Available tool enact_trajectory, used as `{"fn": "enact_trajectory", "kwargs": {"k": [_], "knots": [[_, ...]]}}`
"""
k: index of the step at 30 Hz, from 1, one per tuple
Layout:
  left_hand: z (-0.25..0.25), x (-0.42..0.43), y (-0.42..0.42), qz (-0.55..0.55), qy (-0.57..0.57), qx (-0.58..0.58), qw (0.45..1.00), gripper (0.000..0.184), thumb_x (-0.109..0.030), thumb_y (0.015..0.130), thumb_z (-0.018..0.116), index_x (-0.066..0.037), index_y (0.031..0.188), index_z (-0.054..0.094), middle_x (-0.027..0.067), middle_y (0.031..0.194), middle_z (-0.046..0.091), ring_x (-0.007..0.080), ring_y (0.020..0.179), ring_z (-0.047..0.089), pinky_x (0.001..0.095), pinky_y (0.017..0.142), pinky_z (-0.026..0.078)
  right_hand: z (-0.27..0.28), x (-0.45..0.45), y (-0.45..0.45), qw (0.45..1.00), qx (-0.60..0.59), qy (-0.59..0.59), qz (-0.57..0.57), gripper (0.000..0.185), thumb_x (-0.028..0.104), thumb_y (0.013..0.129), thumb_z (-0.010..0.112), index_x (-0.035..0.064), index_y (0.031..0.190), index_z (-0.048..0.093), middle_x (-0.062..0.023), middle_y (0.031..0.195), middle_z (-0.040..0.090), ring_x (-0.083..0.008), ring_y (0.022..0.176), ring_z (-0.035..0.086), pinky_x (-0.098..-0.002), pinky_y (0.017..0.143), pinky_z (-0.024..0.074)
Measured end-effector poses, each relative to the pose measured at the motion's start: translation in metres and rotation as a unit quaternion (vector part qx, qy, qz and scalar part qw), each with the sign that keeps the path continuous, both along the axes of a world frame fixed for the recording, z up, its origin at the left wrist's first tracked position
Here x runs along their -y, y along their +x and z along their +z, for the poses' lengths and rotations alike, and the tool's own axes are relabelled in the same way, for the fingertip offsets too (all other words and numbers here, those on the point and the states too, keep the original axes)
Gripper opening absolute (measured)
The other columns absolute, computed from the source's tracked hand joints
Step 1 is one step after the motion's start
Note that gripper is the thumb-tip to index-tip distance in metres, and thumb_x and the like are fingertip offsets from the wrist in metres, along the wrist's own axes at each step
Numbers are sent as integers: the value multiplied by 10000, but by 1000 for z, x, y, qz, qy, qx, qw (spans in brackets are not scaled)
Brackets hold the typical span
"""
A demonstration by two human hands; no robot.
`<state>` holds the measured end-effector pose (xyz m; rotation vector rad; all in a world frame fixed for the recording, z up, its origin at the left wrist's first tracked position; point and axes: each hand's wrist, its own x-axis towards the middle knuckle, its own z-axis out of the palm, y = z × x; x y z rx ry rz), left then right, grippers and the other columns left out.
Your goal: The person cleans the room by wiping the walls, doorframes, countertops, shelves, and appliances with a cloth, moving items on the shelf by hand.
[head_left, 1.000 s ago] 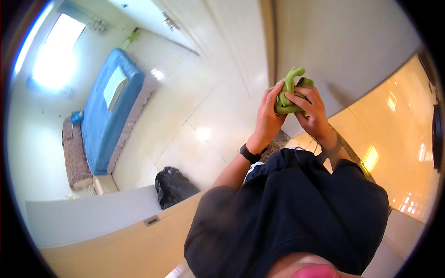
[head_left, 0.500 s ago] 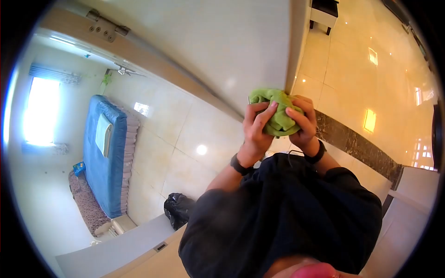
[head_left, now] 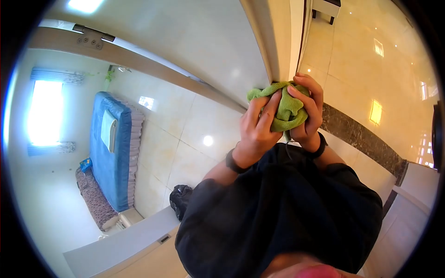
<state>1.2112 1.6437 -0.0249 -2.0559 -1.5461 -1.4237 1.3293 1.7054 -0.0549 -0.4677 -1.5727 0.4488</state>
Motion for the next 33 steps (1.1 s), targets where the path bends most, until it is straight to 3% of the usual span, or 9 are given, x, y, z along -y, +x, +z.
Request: {"fn": "enact_trajectory", "kwargs": {"k": [4,11,16,20,23,25,28,32,33], "knots": [[-12,1,0,3,-11,9,1000,529,54,584,697,19,1110,659,113,945,584,271,756,639,340,630,534,-29,-3,-10,999,-49,-2,19,299,50,814,583,21,1100,663,-197,1202,550,-369,1122,547,-425,958,451],[-71,6,-9,-29,-95,16,995,519,30,597,715,-10,1112,664,96,936,593,274,736,640,344,606,528,-90,14,-11,996,-30,-89,-6,311,11,813,552,14,1109,647,-199,1178,549,-344,1087,556,-403,945,453],[-49,3,-17,-39,-58,20,997,519,-1,601,728,-22,1117,666,87,945,598,266,740,642,340,600,527,-54,23,-18,994,-21,-99,-42,332,-9,790,512,2,1087,660,-197,1159,566,-331,1083,561,-387,935,456],[0,-4,-20,-35,25,5,999,543,-28,593,737,-36,1132,665,79,951,598,243,737,638,329,597,525,-6,10,-26,996,-64,-11,-58,298,22,805,525,6,1064,671,-216,1148,566,-332,1012,592,-383,890,484],[0,-11,-27,-67,57,13,996,569,-48,576,744,-49,1140,666,70,946,588,217,745,636,316,580,520,-11,1,-38,990,-87,65,-92,323,105,822,661,33,1131,602,-200,1159,540,-338,990,594,-404,871,501],[-11,-13,-32,-106,58,37,992,574,-40,581,741,-82,1149,672,55,937,584,217,748,637,316,577,522,-31,-1,-40,983,-58,115,-130,482,162,775,773,67,1182,533,-177,1166,502,-347,1020,576,-422,866,505],[-32,-9,-46,-148,0,64,987,563,-24,592,735,-115,1145,680,51,938,583,231,741,633,327,598,534,-57,6,-37,976,44,133,-165,606,152,794,781,42,1261,411,-201,1190,473,-329,1040,563,-432,858,519],[-66,-7,-68,-181,-64,91,977,578,-14,637,732,-159,1188,637,65,981,589,275,757,643,352,613,545,-85,26,-53,977,37,81,-194,395,171,818,722,34,1160,576,-165,1118,501,-353,1054,539,-445,892,471],[-76,-2,-77,-191,-141,112,965,552,-5,705,757,-113,1221,595,131,1102,582,330,988,604,359,804,519,-80,33,-55,978,77,57,-183,331,134,833,677,15,1138,633,-171,1104,528,-358,1068,528,-440,899,458]]}}
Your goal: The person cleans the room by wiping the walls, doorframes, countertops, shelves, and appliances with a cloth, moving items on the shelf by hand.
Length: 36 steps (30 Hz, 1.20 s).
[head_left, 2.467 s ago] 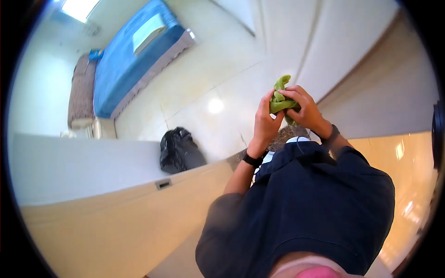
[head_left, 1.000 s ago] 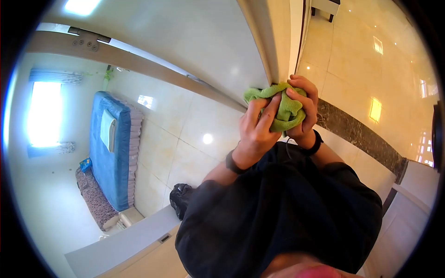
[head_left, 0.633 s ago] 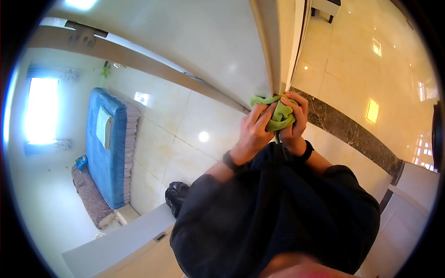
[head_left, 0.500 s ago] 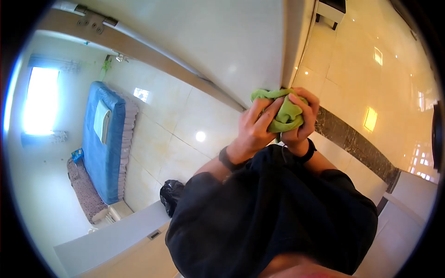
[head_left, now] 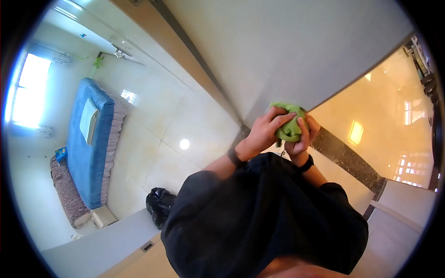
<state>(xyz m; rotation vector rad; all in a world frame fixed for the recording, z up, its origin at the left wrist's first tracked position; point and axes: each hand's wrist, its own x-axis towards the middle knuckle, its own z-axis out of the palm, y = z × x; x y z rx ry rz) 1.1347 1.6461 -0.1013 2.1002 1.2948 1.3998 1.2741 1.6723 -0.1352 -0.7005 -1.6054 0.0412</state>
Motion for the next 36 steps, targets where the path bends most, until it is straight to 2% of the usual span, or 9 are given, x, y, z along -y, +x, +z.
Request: {"fn": "enact_trajectory", "kwargs": {"k": [3,4,8,13,17,19,27,31,36], "knots": [[-19,-1,-20,4,-28,33,999,525,0,730,741,-96,1218,575,136,1105,581,339,1005,596,373,830,511,12,17,-13,987,139,-29,-80,345,0,806,611,43,1143,675,-139,1132,558,-368,1151,469,-434,997,395],[-19,-4,-25,20,8,40,999,528,-36,723,730,-145,1217,578,101,1086,601,334,853,655,385,656,551,8,19,-20,985,147,-28,-81,377,-45,801,570,58,1149,675,-125,1188,541,-402,1255,373,-462,1037,362],[-17,-6,-44,7,-12,73,997,511,-20,727,711,-141,1206,581,116,1079,599,352,874,644,394,697,548,-2,18,-50,984,127,-24,-118,318,19,888,508,33,1176,642,-150,1218,536,-449,1286,339,-617,1118,204],[-19,-6,-58,-4,-9,101,995,493,12,730,680,-110,1201,595,147,1115,597,376,945,624,393,766,537,-7,13,-61,977,149,-12,-151,279,179,941,538,54,1172,633,-197,1345,491,-503,1361,240,-658,1114,124],[-18,-6,-59,-11,-9,108,994,501,20,724,696,-93,1201,592,148,1109,597,366,952,624,386,778,533,-4,13,-66,974,140,15,-178,270,163,945,536,42,1168,629,-209,1360,482,-482,1364,259,-636,1116,170],[-15,-11,-58,-9,4,120,993,503,19,719,705,-85,1199,593,148,1107,595,361,956,622,384,776,533,-7,6,-61,978,166,48,-117,266,152,945,544,25,1162,631,-187,1353,498,-463,1330,334,-551,1106,278],[30,-19,-46,-4,91,132,987,553,31,672,741,-68,1202,618,130,1054,584,318,922,611,357,758,524,52,-4,-52,989,113,55,-76,271,147,853,588,28,1094,623,-156,1198,595,-416,1219,469,-531,1044,361],[24,-21,-52,-18,81,112,990,609,35,637,768,-62,1219,614,133,1056,580,312,942,602,349,781,516,110,-12,-30,967,95,19,233,278,170,799,631,59,1054,635,-126,1094,648,-370,1041,622,-532,971,451],[38,-21,-54,-17,86,122,989,613,3,647,798,-58,1226,607,137,1038,582,314,924,605,354,774,513,193,-17,-19,950,-28,247,189,172,292,897,592,150,958,517,-85,1077,569,-319,930,606,-556,884,481]]}}
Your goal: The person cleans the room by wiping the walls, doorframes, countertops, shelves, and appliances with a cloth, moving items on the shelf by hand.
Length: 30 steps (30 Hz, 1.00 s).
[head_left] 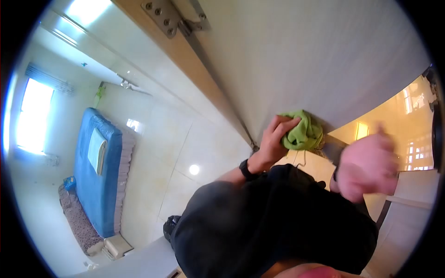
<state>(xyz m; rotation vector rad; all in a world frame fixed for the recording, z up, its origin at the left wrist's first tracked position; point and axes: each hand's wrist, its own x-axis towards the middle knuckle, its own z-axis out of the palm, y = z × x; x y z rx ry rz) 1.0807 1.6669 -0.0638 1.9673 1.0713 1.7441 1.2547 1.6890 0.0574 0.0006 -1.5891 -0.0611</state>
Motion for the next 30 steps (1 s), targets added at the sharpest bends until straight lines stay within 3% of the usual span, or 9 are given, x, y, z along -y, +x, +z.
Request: {"fn": "enact_trajectory", "kwargs": {"k": [8,19,21,25,26,30], "knots": [[22,-9,-3,31,76,22,996,625,-17,643,821,-59,1227,603,131,1021,587,303,877,597,353,754,501,67,12,-28,995,-15,55,86,209,277,914,554,158,1073,488,-81,1172,523,-342,1040,526,-578,939,419],[20,-6,-2,11,57,56,997,580,-13,672,796,-48,1219,608,149,999,569,316,892,604,354,748,505,36,28,0,995,16,1,95,309,255,938,503,168,1230,450,-76,1302,461,-374,1192,416,-607,1015,334],[22,-5,0,14,70,61,996,542,10,688,800,-17,1199,622,130,966,581,259,868,602,321,748,492,35,26,3,995,12,-1,102,331,251,943,494,170,1259,443,-75,1326,449,-379,1220,396,-613,1029,318],[19,-6,5,38,79,61,994,528,11,677,803,0,1174,622,131,995,595,272,867,607,332,755,491,37,19,12,994,-4,4,107,375,243,951,476,174,1316,429,-73,1374,426,-391,1275,356,-624,1057,287],[17,-8,5,42,101,50,993,595,-28,684,805,-35,1241,594,144,1000,587,308,920,598,343,794,498,41,20,12,994,-9,6,107,386,241,954,471,175,1331,425,-72,1385,421,-394,1289,346,-626,1064,279],[18,-3,19,116,72,74,988,554,-32,712,786,-7,1231,596,153,1025,608,294,899,609,353,787,498,39,12,2,995,-19,-11,94,431,233,962,452,178,1388,411,-70,1433,398,-405,1344,306,-637,1092,248]]}}
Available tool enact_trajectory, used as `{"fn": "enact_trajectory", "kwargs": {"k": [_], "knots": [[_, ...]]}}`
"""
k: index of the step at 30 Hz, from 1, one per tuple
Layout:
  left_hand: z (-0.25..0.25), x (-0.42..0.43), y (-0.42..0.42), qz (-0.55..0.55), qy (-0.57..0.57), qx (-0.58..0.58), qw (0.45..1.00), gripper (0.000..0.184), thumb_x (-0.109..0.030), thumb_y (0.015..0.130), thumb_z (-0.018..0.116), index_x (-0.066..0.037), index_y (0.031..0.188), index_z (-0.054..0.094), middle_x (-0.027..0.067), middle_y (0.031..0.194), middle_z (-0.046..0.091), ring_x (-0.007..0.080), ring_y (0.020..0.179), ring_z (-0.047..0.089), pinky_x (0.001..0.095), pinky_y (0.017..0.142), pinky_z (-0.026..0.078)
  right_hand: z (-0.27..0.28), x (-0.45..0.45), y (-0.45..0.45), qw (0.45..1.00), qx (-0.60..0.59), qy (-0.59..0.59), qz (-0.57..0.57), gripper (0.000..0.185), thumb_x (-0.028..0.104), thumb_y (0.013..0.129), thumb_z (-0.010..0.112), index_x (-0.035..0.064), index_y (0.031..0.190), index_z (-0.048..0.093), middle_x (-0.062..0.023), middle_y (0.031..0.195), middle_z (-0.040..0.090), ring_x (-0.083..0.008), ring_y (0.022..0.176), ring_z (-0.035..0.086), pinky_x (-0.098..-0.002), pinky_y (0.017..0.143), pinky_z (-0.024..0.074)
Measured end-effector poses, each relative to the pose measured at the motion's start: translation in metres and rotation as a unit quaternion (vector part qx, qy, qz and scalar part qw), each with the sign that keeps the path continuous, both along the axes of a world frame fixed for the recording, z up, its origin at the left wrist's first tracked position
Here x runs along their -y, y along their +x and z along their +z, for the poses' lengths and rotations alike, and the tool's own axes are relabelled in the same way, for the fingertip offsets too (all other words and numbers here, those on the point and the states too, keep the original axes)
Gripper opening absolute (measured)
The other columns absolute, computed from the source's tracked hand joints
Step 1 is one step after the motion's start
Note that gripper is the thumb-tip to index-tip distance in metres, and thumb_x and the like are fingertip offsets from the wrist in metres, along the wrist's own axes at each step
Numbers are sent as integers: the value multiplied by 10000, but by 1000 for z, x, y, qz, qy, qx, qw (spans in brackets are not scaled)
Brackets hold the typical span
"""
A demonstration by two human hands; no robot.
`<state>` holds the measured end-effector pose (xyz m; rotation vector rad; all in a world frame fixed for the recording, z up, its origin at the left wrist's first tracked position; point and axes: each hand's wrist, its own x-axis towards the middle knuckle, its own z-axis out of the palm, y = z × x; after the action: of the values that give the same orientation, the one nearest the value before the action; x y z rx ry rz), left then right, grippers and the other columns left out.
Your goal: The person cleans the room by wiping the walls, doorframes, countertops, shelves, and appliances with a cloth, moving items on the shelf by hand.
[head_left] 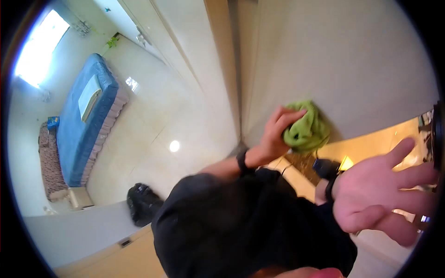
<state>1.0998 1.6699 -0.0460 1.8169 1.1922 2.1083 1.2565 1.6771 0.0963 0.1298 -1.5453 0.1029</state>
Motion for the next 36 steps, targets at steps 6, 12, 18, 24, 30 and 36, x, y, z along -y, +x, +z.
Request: {"fn": "enact_trajectory", "kwargs": {"k": [6,12,18,24,30,36], "knots": [[17,-3,33,75,50,42,995,508,-45,715,788,4,1192,619,147,993,623,271,843,620,329,747,510,-49,-7,31,967,214,-141,2,321,102,875,593,33,1183,537,-226,1147,583,-425,1082,571,-510,926,492],[37,4,45,112,58,5,992,518,-58,701,803,10,1181,619,145,989,623,260,850,617,324,741,512,-105,-2,32,954,249,-72,-148,344,93,777,704,128,1115,652,-163,1311,505,-383,1225,469,-516,1012,391],[-4,6,46,107,10,56,993,516,-20,762,749,-5,1242,558,141,1049,593,253,924,603,325,805,494,-135,-11,19,939,293,-81,-159,447,76,742,623,206,1163,699,-65,1331,527,-268,1215,476,-451,999,366],[33,2,38,91,45,-1,995,557,-23,738,776,-11,1253,564,148,1061,589,253,931,602,317,792,496,-117,-13,14,955,234,-54,-176,373,-27,748,704,175,1062,692,-122,1315,496,-374,1255,449,-510,1074,330],[46,1,44,33,65,-43,996,562,3,701,789,-21,1231,604,131,1031,581,241,880,601,301,743,497,-129,-11,24,955,164,-44,-245,463,30,737,718,221,1138,585,-146,1348,441,-385,1290,399,-541,1127,267],[18,8,53,34,19,-45,998,560,19,681,800,-28,1209,617,130,1024,566,237,850,609,294,712,502,-160,-18,31,962,127,-67,-234,292,142,731,748,251,1000,724,-119,1239,526,-334,1183,486,-526,1101,318]]}}
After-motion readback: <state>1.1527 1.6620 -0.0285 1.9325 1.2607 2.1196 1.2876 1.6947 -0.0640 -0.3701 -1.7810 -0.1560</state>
